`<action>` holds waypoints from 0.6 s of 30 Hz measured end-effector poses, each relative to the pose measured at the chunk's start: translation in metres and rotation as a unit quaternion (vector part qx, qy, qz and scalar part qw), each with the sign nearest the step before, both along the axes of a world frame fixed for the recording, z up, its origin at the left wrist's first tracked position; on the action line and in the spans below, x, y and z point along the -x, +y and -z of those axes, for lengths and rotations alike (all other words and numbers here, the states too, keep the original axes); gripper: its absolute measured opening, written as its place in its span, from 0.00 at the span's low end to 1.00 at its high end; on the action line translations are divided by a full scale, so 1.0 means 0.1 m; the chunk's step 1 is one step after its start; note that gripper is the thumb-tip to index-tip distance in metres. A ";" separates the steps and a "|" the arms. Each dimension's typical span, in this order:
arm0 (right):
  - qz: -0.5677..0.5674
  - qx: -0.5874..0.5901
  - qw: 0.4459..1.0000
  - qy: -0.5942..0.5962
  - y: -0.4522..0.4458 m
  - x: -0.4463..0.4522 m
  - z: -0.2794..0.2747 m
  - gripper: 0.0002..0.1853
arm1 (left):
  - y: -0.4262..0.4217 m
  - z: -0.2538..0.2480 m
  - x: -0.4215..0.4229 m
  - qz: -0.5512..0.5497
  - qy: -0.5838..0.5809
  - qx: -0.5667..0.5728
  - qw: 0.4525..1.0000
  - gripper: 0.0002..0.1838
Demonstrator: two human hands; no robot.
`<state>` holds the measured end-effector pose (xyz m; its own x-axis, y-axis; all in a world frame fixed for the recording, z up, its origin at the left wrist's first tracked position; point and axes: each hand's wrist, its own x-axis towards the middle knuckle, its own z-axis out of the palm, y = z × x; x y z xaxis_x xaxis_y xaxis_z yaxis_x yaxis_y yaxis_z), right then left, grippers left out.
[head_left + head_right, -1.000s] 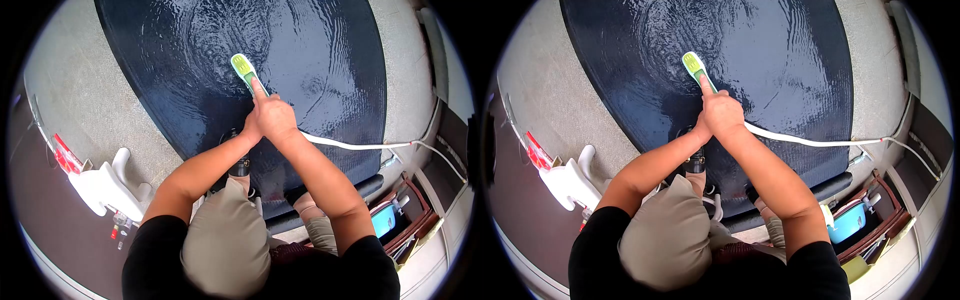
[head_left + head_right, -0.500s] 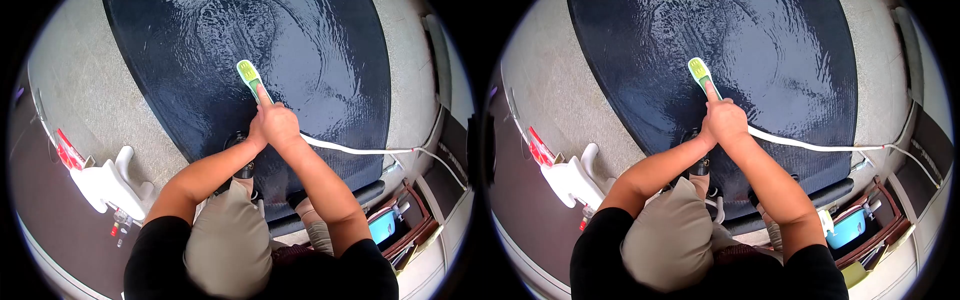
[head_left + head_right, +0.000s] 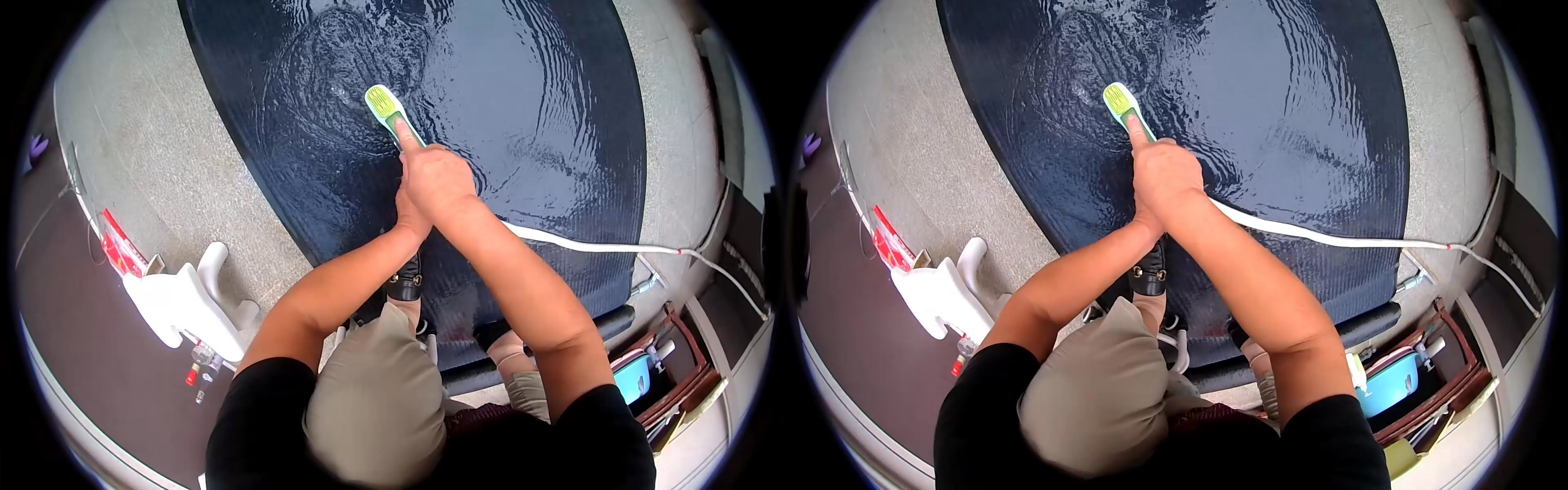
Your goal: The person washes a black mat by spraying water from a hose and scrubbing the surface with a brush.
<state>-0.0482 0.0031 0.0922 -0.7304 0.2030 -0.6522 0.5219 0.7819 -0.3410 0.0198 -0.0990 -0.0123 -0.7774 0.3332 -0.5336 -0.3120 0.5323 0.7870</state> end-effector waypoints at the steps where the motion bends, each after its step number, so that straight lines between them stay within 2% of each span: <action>1: -0.014 -0.004 1.000 -0.024 -0.05 -0.07 -0.01 0.28 | -0.04 0.07 -0.04 0.018 0.033 0.005 0.999 0.26; 2: -0.027 -0.012 0.998 -0.046 -0.08 -0.12 -0.03 0.29 | -0.08 0.12 -0.07 0.035 -0.002 -0.007 0.999 0.25; 3: -0.020 -0.014 1.000 -0.015 -0.06 -0.02 0.04 0.29 | -0.07 0.14 -0.03 0.051 -0.030 -0.024 0.998 0.25; 4: -0.015 -0.018 1.000 0.019 -0.01 0.19 0.14 0.29 | -0.04 0.05 0.01 0.104 -0.013 0.033 0.994 0.23; 5: -0.015 -0.037 0.998 0.052 0.01 0.44 0.19 0.29 | -0.02 0.06 0.00 0.104 -0.009 0.032 0.994 0.23; 6: -0.020 -0.038 0.997 0.072 0.06 0.71 0.17 0.30 | -0.01 0.09 -0.03 0.050 -0.029 0.001 0.998 0.21; 9: -0.002 -0.061 0.995 0.085 0.15 1.13 0.31 0.28 | 0.01 0.21 -0.03 -0.007 -0.061 -0.025 0.998 0.20; 11: 0.028 -0.028 0.996 0.081 0.20 0.99 0.33 0.27 | -0.01 0.20 -0.09 -0.009 -0.084 -0.016 0.996 0.20; 13: 0.036 -0.026 0.998 0.044 0.27 0.45 0.18 0.27 | 0.15 -0.09 0.02 -0.095 -0.155 -0.075 0.981 0.20; 15: 0.036 -0.044 0.998 0.000 0.35 -0.13 0.13 0.28 | 0.24 -0.19 0.07 -0.068 -0.132 -0.067 0.987 0.20; 17: 0.040 -0.051 0.997 -0.030 0.37 -0.31 0.12 0.28 | 0.29 -0.19 0.05 -0.054 -0.219 -0.057 0.973 0.19; 18: 0.036 -0.062 0.997 -0.012 0.38 -0.30 0.13 0.28 | 0.32 -0.23 0.05 -0.044 -0.205 -0.047 0.977 0.19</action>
